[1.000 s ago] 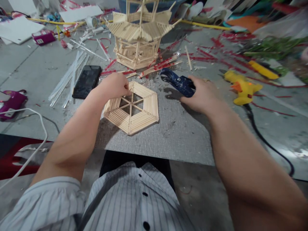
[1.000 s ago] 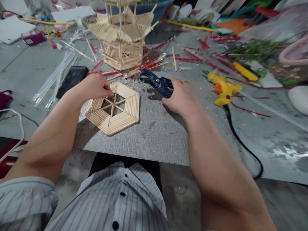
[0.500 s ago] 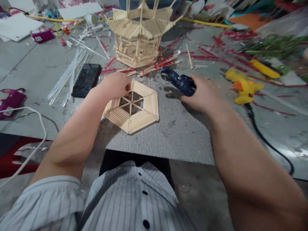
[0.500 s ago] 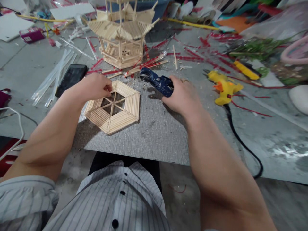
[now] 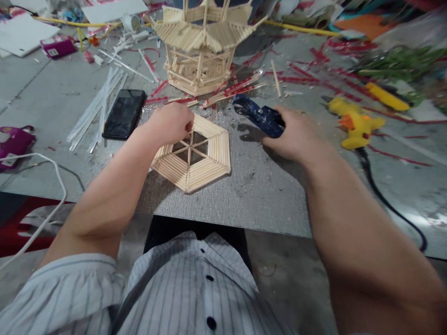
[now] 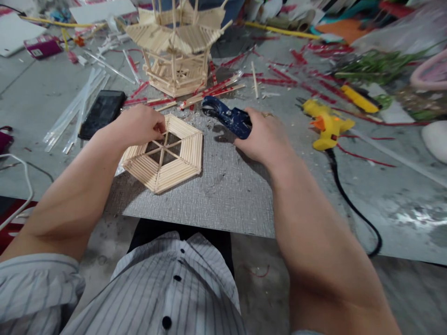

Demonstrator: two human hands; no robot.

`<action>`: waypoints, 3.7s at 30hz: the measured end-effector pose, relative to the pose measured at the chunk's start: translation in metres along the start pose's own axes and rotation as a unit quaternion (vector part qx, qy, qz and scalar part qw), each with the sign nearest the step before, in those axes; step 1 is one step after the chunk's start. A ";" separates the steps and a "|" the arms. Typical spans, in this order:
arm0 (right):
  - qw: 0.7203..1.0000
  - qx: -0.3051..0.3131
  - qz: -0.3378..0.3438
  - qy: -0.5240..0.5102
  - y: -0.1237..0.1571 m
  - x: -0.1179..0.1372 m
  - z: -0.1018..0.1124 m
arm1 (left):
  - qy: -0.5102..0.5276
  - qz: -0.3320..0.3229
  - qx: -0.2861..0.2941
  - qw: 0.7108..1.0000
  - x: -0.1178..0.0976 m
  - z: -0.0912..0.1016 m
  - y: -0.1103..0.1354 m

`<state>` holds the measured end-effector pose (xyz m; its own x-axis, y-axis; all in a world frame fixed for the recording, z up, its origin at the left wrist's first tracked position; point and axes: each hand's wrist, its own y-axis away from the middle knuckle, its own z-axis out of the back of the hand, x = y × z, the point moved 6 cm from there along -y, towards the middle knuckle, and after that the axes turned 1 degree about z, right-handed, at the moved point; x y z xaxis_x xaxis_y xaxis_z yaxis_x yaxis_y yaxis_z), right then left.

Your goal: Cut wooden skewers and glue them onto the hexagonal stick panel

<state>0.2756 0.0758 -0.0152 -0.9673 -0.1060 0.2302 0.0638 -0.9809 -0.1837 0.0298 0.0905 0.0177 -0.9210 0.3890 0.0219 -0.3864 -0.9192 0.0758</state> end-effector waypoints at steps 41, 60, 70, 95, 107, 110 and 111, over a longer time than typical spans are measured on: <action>0.949 -0.164 0.103 -0.248 0.008 0.010 0.011 | 0.593 0.012 -0.097 0.799 -0.017 0.012 0.004; 0.839 -0.106 0.066 -0.529 0.030 0.051 0.013 | 0.694 -0.004 -0.061 0.718 -0.054 -0.006 0.012; 0.851 -0.088 0.073 -0.512 0.027 0.047 0.008 | 0.660 -0.036 -0.083 0.746 -0.053 -0.004 0.012; 0.918 -0.102 0.176 -0.339 0.030 0.056 0.013 | 0.225 -0.075 -0.127 0.963 -0.060 -0.001 0.018; 0.969 -0.119 0.120 -0.179 0.013 0.037 0.008 | 0.431 -0.068 -0.263 0.861 -0.039 0.012 0.020; 0.972 -0.110 0.127 -0.161 0.016 0.042 0.011 | 0.414 -0.082 -0.278 0.863 -0.040 0.014 0.021; 0.973 -0.108 0.133 -0.157 0.017 0.043 0.012 | 0.411 -0.085 -0.279 0.864 -0.040 0.014 0.021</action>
<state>0.2379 0.0528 0.0029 -0.7993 -0.4289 0.4209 0.2160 -0.8587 -0.4648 0.0588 0.0563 0.0328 -0.4850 0.5571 -0.6741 -0.2717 -0.8287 -0.4894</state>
